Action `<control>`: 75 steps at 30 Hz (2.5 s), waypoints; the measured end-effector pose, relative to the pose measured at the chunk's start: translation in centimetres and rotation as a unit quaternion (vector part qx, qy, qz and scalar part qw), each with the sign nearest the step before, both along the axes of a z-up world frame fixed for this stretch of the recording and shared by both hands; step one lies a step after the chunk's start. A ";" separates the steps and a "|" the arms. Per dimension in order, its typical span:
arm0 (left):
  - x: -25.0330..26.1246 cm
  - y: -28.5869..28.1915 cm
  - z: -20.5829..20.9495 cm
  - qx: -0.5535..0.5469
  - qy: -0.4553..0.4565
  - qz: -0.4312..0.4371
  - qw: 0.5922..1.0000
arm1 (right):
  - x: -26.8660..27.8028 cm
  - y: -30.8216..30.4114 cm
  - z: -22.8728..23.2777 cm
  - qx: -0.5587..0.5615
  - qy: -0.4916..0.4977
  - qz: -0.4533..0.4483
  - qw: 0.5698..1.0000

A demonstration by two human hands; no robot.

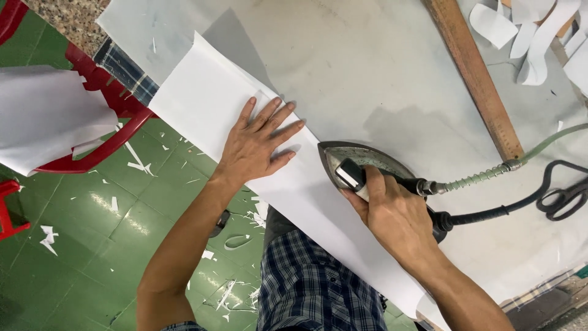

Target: The person folds a white fabric piece on a worktable and irons it with a steam iron. They repeatedly fold edges and press them flat, using a black rectangular weight to hold the fabric in place. The person handles the iron and fabric throughout the clip.

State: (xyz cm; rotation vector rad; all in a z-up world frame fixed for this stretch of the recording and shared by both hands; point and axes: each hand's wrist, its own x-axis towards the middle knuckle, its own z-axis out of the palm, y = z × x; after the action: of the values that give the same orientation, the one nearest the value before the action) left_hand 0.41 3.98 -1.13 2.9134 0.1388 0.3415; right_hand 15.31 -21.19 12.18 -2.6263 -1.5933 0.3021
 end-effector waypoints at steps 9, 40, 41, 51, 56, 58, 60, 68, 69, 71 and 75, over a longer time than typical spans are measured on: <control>0.0 5.1 0.6 0.084 0.025 0.004 0.996 | 0.0 1.6 0.2 0.004 0.021 -0.006 1.000; 0.1 6.6 -0.4 -0.023 0.024 0.015 0.999 | 0.5 8.5 0.0 0.023 -0.022 0.006 0.999; 0.2 7.2 -0.1 -0.023 0.024 0.015 0.999 | 0.5 8.6 0.1 0.023 -0.022 0.006 0.999; 0.3 10.0 0.4 0.008 0.044 0.021 0.999 | 0.7 8.8 0.3 0.007 0.022 0.000 1.000; 0.4 10.0 0.1 0.004 0.048 0.026 0.999 | 0.7 8.9 0.5 0.001 0.043 -0.009 0.999; 0.4 10.0 -0.2 -0.001 0.039 0.026 0.999 | 0.6 8.9 0.4 0.007 0.031 -0.008 0.999; 0.4 10.1 -0.2 -0.004 0.039 0.027 0.999 | 0.5 9.0 0.1 0.005 0.018 -0.004 1.000; 0.4 10.1 0.2 -0.016 0.033 0.038 0.999 | 0.8 11.8 -0.6 0.020 -0.022 0.015 0.999; 0.5 10.1 0.3 -0.013 0.026 0.032 0.999 | 0.9 12.1 -0.6 0.019 -0.021 0.017 0.999; 0.6 9.9 0.5 -0.009 0.018 0.027 0.999 | 1.0 12.4 -0.5 0.019 -0.021 0.018 0.999; 1.5 9.0 1.3 0.026 -0.022 0.013 0.999 | 1.2 12.5 -0.3 0.001 0.033 0.012 0.999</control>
State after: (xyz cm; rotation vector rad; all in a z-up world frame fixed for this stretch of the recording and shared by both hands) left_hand 1.92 13.01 0.17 2.9558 0.1647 0.4181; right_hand 16.52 -8.65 11.92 -2.5696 -1.6040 0.3840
